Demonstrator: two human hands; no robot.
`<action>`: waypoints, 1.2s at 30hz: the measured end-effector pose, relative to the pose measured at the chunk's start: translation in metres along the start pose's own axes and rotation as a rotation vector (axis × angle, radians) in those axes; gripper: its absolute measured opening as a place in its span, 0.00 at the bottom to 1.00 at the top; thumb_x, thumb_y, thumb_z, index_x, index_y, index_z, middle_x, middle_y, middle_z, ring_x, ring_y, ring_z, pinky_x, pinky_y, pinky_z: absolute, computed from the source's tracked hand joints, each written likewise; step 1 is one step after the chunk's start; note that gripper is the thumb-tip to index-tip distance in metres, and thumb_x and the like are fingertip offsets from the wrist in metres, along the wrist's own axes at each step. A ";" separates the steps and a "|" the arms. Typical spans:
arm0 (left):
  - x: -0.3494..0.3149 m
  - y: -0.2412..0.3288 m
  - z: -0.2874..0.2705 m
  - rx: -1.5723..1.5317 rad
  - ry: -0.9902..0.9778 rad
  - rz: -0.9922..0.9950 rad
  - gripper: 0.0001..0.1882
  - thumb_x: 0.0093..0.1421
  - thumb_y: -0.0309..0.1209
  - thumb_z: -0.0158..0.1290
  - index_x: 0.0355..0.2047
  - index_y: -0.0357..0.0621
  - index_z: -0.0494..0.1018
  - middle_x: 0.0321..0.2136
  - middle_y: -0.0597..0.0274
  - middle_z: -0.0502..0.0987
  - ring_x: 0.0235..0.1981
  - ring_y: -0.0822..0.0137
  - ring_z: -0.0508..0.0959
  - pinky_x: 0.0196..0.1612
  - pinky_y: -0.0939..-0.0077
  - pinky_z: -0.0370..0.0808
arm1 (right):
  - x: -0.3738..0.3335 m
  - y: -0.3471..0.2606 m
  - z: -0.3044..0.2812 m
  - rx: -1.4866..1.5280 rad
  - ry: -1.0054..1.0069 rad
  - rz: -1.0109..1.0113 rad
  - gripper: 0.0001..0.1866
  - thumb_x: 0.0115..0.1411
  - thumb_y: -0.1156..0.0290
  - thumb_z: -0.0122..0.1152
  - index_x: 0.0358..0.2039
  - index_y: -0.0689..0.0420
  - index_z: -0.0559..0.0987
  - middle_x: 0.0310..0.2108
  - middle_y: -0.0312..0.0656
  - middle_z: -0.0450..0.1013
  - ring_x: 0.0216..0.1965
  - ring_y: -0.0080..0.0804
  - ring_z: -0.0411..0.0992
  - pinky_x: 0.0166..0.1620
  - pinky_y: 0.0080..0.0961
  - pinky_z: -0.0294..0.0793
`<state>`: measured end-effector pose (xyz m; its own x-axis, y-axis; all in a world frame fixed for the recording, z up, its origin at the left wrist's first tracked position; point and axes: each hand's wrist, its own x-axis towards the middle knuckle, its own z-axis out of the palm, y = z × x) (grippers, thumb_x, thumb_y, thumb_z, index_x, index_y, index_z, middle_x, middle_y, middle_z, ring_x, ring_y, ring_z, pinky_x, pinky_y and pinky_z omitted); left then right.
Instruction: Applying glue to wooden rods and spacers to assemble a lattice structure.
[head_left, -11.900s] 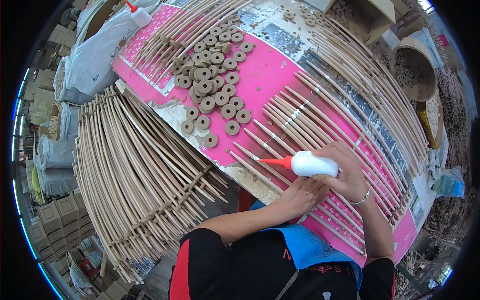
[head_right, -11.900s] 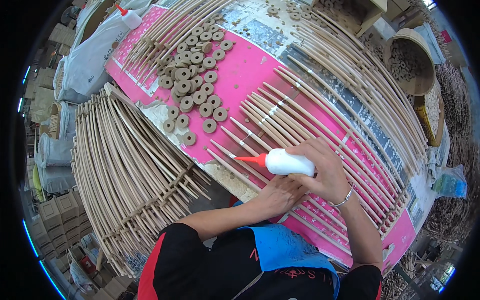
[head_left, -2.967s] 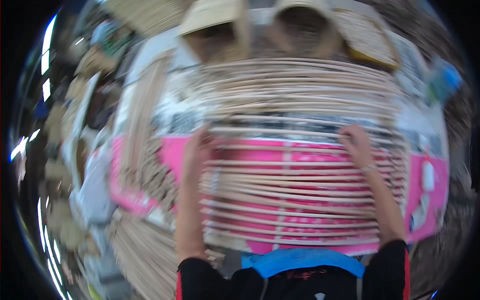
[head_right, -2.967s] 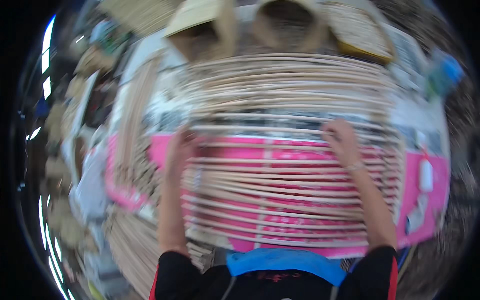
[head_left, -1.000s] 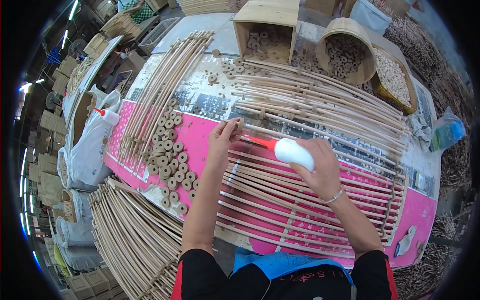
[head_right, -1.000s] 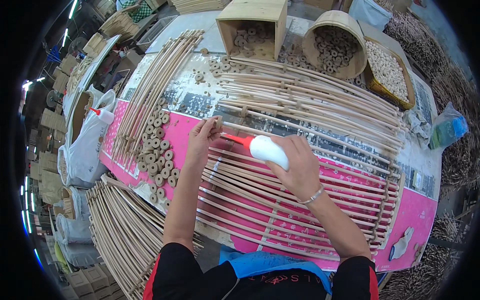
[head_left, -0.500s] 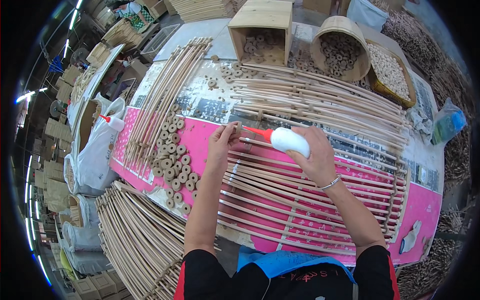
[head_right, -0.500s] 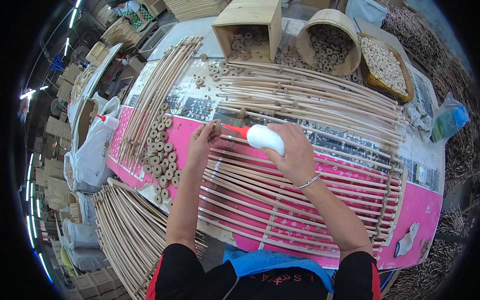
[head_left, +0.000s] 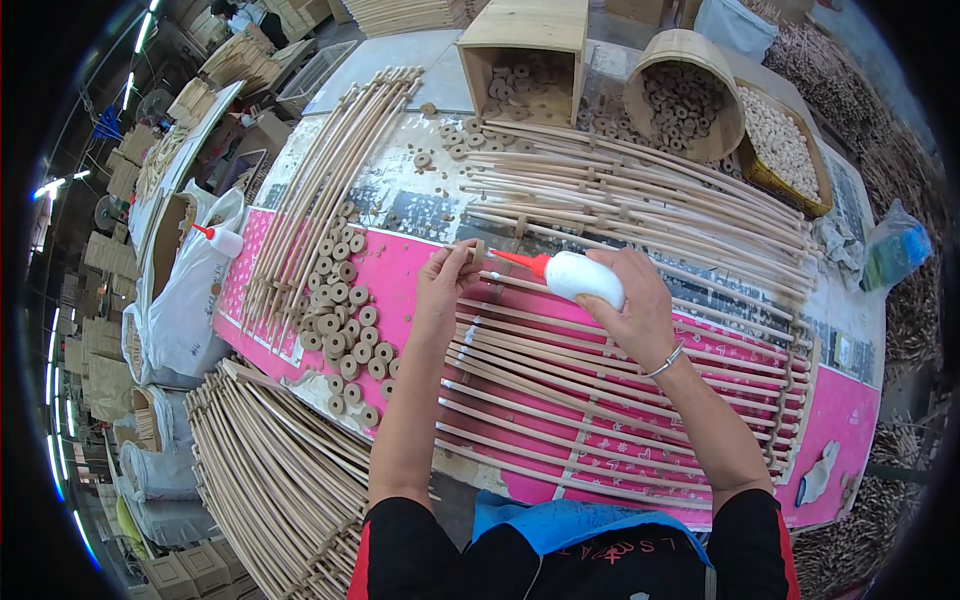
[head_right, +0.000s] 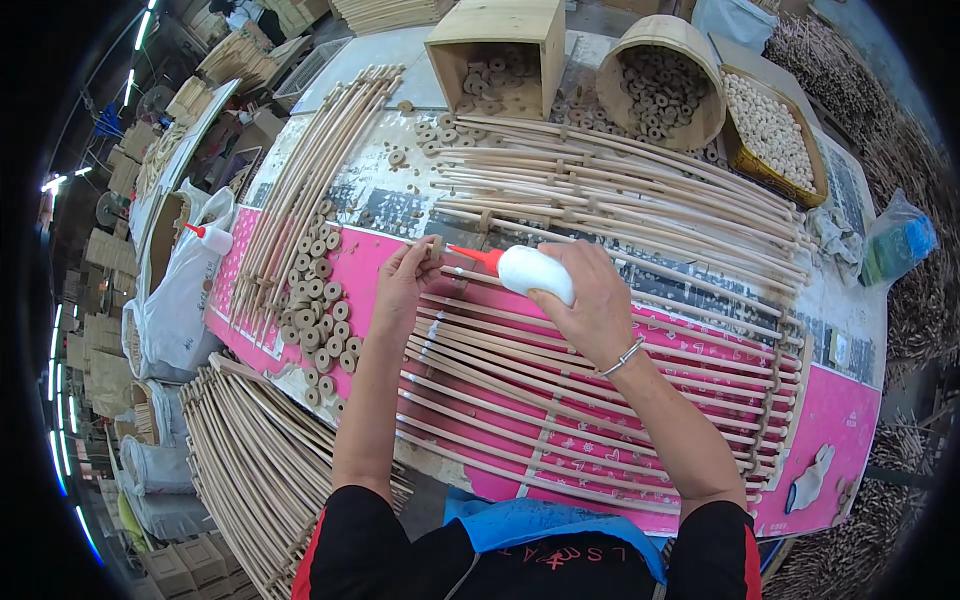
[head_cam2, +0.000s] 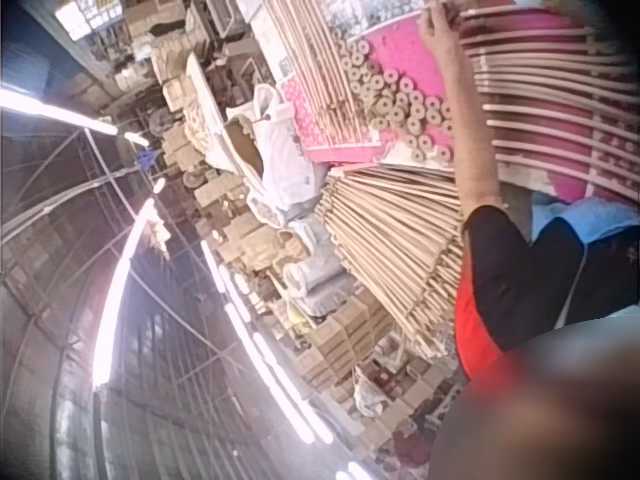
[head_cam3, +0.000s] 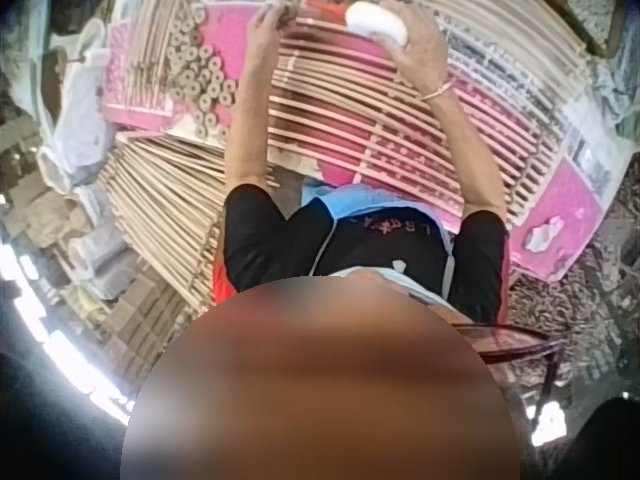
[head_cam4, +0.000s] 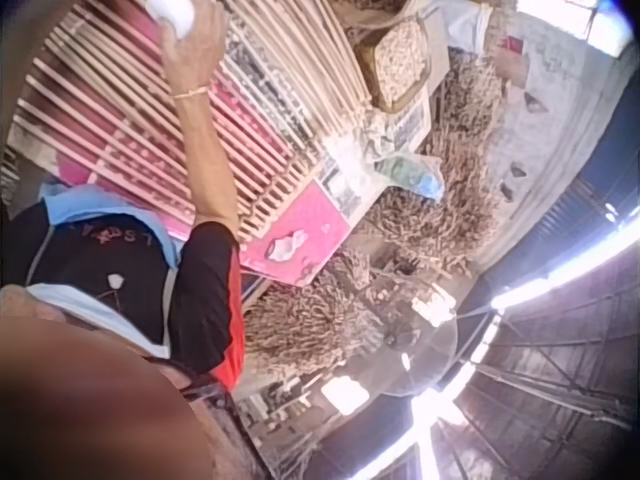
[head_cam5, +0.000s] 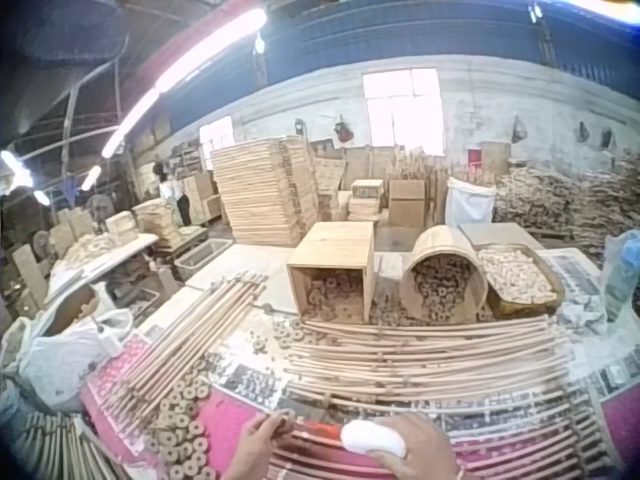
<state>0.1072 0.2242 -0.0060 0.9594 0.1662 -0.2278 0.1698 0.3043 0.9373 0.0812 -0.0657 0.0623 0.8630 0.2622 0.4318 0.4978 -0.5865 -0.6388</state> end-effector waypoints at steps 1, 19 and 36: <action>0.000 -0.001 -0.001 0.004 -0.004 0.006 0.15 0.73 0.37 0.54 0.51 0.41 0.81 0.40 0.66 0.83 0.38 0.76 0.82 0.43 0.80 0.79 | 0.000 -0.001 -0.001 -0.018 0.006 0.011 0.25 0.51 0.66 0.76 0.49 0.57 0.80 0.42 0.45 0.76 0.44 0.46 0.74 0.47 0.40 0.75; 0.038 -0.013 -0.038 0.010 -0.098 -0.003 0.16 0.74 0.37 0.54 0.52 0.38 0.77 0.41 0.64 0.81 0.39 0.75 0.80 0.43 0.83 0.78 | -0.309 0.211 -0.302 -0.354 1.044 0.785 0.31 0.57 0.67 0.75 0.59 0.63 0.76 0.51 0.47 0.78 0.51 0.37 0.77 0.54 0.33 0.77; 0.009 0.010 -0.007 -0.006 -0.093 0.002 0.14 0.73 0.39 0.55 0.47 0.42 0.80 0.37 0.67 0.81 0.37 0.75 0.80 0.41 0.79 0.77 | -0.170 0.133 -0.188 -0.230 0.182 0.222 0.22 0.58 0.73 0.69 0.54 0.59 0.79 0.54 0.46 0.77 0.58 0.45 0.73 0.63 0.39 0.69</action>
<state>0.1159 0.2351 -0.0010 0.9766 0.0796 -0.2000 0.1665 0.3099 0.9361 -0.0155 -0.3323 0.0239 0.9081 -0.0190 0.4183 0.2504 -0.7761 -0.5788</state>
